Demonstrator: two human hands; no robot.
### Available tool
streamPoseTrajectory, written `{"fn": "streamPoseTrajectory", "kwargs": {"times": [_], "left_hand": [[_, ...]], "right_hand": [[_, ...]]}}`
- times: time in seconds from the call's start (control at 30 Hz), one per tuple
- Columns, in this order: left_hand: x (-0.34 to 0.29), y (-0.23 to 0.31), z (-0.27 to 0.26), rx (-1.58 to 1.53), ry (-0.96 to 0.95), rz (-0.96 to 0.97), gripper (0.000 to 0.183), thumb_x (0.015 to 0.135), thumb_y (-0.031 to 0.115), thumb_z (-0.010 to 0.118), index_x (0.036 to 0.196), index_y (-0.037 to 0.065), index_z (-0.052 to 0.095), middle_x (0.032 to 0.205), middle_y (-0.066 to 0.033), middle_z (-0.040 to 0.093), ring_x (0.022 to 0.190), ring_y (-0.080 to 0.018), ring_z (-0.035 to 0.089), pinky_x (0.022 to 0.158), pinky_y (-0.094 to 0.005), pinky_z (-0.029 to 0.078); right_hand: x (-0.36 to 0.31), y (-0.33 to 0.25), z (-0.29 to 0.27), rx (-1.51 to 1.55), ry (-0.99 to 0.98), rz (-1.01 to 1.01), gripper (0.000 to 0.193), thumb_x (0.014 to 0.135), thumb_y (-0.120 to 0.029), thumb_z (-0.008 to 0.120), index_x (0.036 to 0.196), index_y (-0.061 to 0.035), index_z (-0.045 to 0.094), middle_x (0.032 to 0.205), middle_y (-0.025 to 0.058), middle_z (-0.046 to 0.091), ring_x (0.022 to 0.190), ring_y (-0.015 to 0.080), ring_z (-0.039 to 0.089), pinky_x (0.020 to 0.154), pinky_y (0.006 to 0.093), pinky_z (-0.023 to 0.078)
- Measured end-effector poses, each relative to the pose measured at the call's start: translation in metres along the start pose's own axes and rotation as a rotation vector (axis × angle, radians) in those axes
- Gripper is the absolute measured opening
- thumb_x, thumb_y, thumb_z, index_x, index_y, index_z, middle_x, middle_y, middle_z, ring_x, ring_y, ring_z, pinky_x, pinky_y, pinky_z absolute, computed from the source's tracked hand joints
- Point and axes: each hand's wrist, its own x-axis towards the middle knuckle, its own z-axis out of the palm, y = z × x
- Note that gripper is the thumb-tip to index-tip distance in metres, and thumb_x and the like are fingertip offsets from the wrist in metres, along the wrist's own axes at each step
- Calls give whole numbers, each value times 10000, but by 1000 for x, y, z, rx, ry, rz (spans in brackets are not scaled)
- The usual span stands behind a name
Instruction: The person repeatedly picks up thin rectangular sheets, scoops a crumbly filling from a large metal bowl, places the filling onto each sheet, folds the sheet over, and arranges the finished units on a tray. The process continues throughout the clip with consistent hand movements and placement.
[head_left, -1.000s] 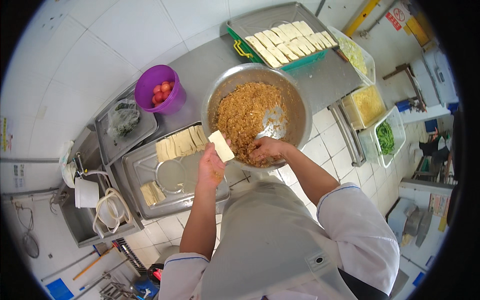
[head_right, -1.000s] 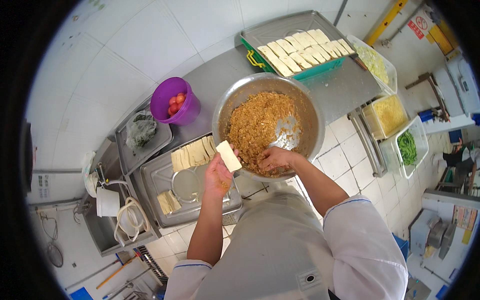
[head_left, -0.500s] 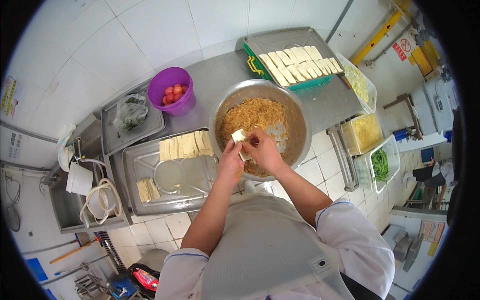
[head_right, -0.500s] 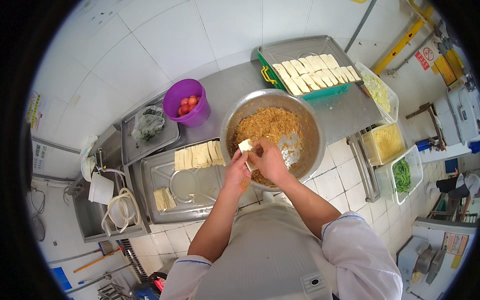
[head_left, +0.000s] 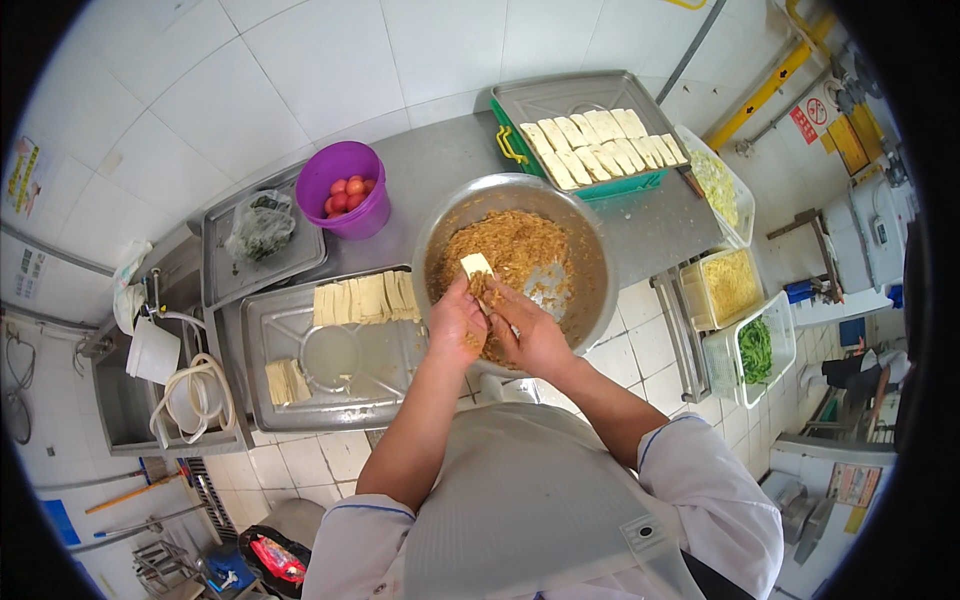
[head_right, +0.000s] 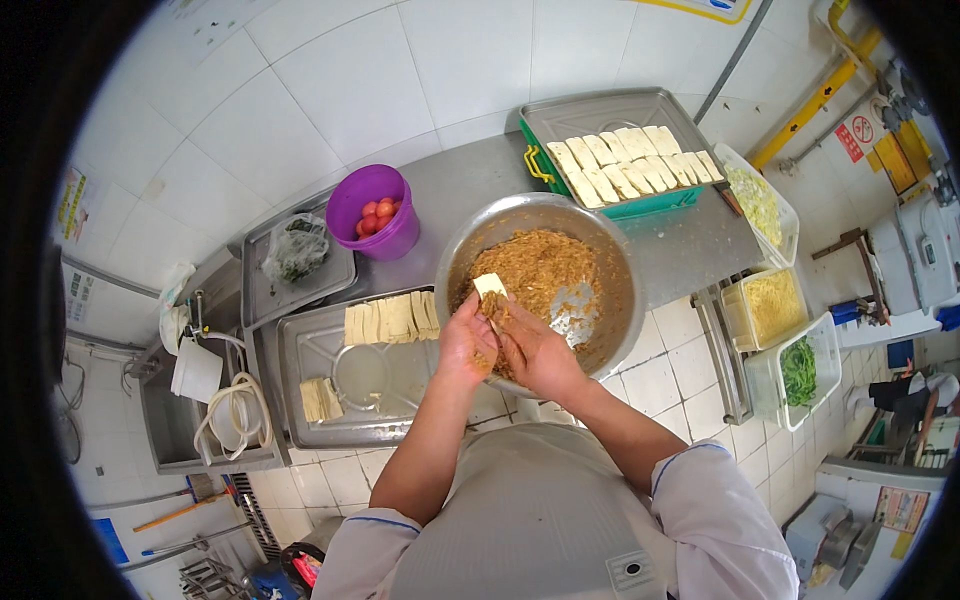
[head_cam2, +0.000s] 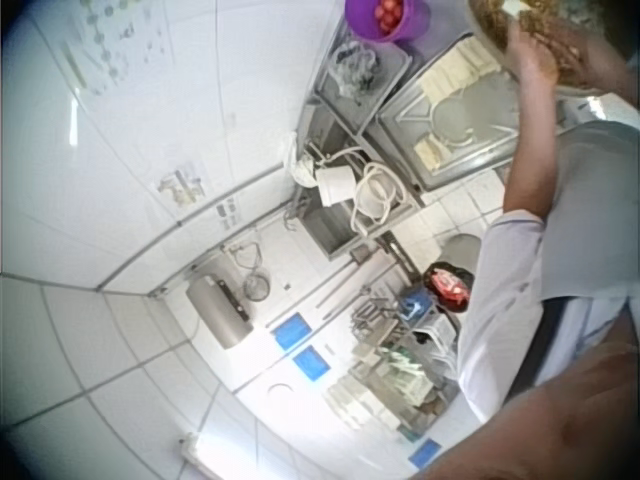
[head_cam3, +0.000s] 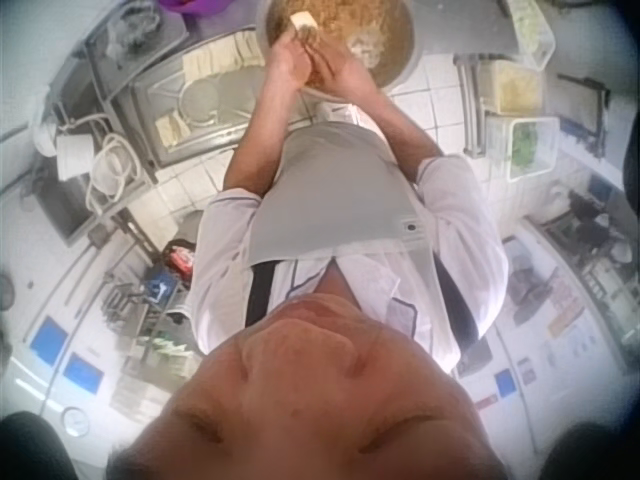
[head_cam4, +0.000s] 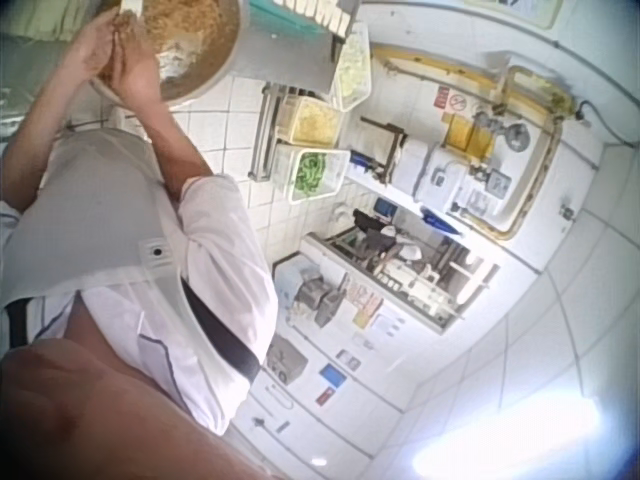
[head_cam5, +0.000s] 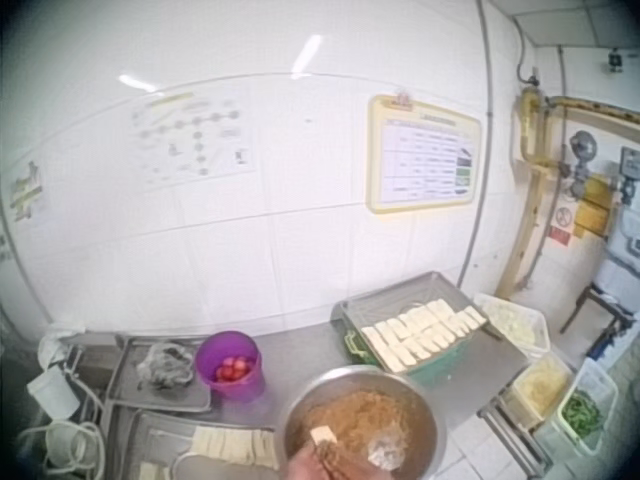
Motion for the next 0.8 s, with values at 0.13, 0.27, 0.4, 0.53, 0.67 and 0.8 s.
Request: {"fn": "streamPoseTrajectory", "kwargs": {"times": [0.13,0.27,0.4,0.53,0.67,0.8], "left_hand": [[-9,2,6,7,-43,20,393,1085,208,542,1426,12,547,1316,-112,657,1174,-238,656,1032,-394,524],[-20,1,6,126,-180,6,465,1091,141,505,1530,-2,446,1386,-129,631,1218,-242,652,1050,-395,526],[-25,9,-5,165,-126,83,469,1093,125,502,1532,-19,423,1404,-191,627,1261,-287,656,1070,-415,538],[-24,23,-19,145,11,188,425,1085,163,537,1470,-11,488,1366,-190,660,1270,-310,657,1086,-443,529],[-29,31,-34,83,88,204,420,1076,195,559,1444,-3,513,1374,-170,659,1301,-312,637,1098,-459,514],[-31,33,-42,94,96,186,418,1078,194,558,1443,-5,512,1374,-169,658,1288,-312,647,1075,-458,537]], "right_hand": [[10,2,-8,144,185,151,470,943,-194,759,1351,-8,619,1289,238,664,1170,408,659,1000,427,541],[23,20,-6,395,156,363,499,918,-244,804,1319,-10,621,1180,196,699,1032,359,697,948,399,551],[26,67,4,643,204,562,430,938,-283,780,1247,-8,660,1092,183,730,974,325,710,923,394,552],[6,108,29,113,-374,712,429,944,-322,738,1225,1,709,1094,186,758,982,269,727,916,374,565],[-28,113,89,-98,-499,612,408,911,-311,736,1198,-22,742,1062,210,767,971,305,749,896,412,576],[-35,117,102,-155,-579,483,404,903,-287,751,1187,0,742,1038,186,778,953,279,751,866,385,581]]}}
